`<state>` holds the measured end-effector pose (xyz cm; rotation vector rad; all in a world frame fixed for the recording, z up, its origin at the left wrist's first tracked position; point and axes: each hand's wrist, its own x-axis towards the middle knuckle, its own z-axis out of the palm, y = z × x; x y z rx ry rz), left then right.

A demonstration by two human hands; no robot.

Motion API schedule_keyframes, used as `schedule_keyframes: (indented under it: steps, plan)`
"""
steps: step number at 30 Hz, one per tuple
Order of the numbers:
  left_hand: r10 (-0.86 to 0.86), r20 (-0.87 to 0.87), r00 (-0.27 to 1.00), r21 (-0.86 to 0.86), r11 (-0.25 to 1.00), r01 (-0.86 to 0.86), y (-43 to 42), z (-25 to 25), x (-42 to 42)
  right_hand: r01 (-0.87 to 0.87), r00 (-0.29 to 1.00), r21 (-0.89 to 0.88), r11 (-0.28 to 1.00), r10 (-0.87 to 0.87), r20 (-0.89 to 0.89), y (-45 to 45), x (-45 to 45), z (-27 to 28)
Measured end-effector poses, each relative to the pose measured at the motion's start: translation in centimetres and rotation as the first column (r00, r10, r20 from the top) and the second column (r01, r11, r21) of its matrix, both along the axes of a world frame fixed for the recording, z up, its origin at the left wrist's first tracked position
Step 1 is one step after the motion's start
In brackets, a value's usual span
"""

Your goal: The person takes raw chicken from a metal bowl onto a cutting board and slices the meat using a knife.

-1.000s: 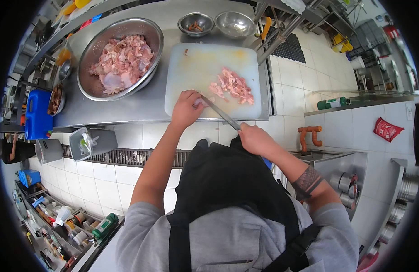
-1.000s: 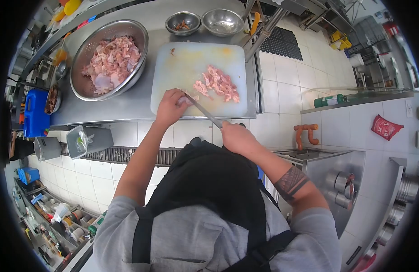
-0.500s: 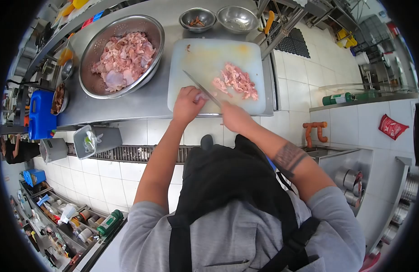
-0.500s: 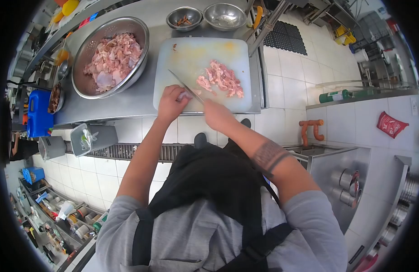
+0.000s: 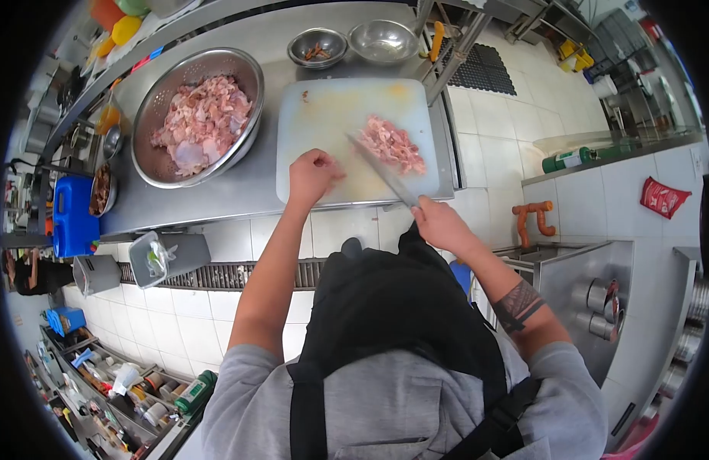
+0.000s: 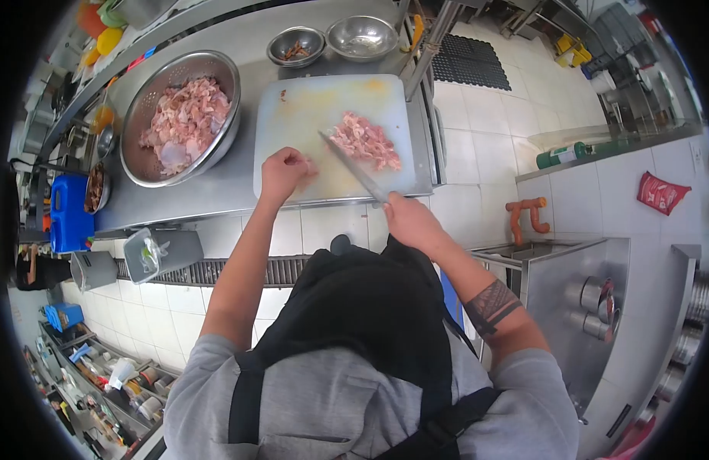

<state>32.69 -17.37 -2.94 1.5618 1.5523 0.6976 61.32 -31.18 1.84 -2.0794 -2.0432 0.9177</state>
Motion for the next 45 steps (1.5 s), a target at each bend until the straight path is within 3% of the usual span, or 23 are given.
schedule_keyframes:
  steps: [2,5,7,8,10,13,20,25,30,35,37,44,45]
  plan:
    - [0.03,0.084,0.996,-0.054,0.998,-0.025,0.0,0.5,1.2,-0.01,0.999,-0.036,0.999,0.008,-0.053,-0.1,-0.2,-0.8]
    - [0.006,0.219,0.976,0.051,0.999,-0.017,0.1,-1.1,1.5,0.044,0.998,-0.092,0.995,-0.049,-0.05,0.3,-0.2,-1.9]
    - [-0.207,-0.171,0.963,0.343,0.904,0.255,-0.1,-2.1,0.6,0.095,0.995,-0.044,0.995,-0.094,0.012,0.6,-0.3,-1.2]
    - [-0.205,-0.173,0.963,0.342,0.905,0.254,-0.1,-2.6,0.4,0.092,0.996,-0.045,0.995,-0.092,0.01,0.7,-0.4,-0.8]
    - [-0.048,-0.095,0.994,0.393,0.916,0.082,-0.6,-2.7,0.8,0.053,0.998,-0.062,0.997,-0.051,0.035,0.3,-1.1,0.9]
    - [-0.122,-0.125,0.985,0.37,0.915,0.161,-0.9,-2.5,1.6,-0.051,0.998,-0.093,0.994,0.054,0.031,0.1,-2.0,1.8]
    - [-0.194,-0.193,0.962,0.414,0.873,0.259,0.2,-3.6,1.7,-0.104,0.992,-0.071,0.992,0.108,0.062,2.8,-4.2,-1.9]
    - [-0.196,-0.187,0.962,0.442,0.858,0.261,0.2,-3.2,1.4,-0.096,0.995,-0.016,0.995,0.096,-0.021,7.9,-7.7,-3.6]
    - [-0.144,-0.19,0.971,0.426,0.879,0.213,-0.1,-3.8,0.8,-0.113,0.991,-0.066,0.991,0.117,0.06,2.7,-3.3,-2.3]
    - [-0.155,-0.148,0.977,0.37,0.907,0.201,-0.3,-4.0,0.3,-0.108,0.982,-0.202,0.973,0.135,0.13,-1.7,1.0,2.4]
    - [-0.126,-0.035,0.991,0.375,0.918,0.13,-0.4,-3.9,-0.2,-0.115,0.984,-0.16,0.98,0.134,0.114,-1.8,0.7,3.2]
    - [-0.2,-0.028,0.979,0.395,0.898,0.194,-0.9,-3.4,0.2,-0.109,0.99,-0.14,0.984,0.12,0.072,-0.1,-3.2,2.8]
    - [-0.213,-0.093,0.973,0.419,0.878,0.232,-0.7,-3.4,0.2,-0.108,0.991,-0.145,0.983,0.119,0.068,0.7,-3.8,2.1]
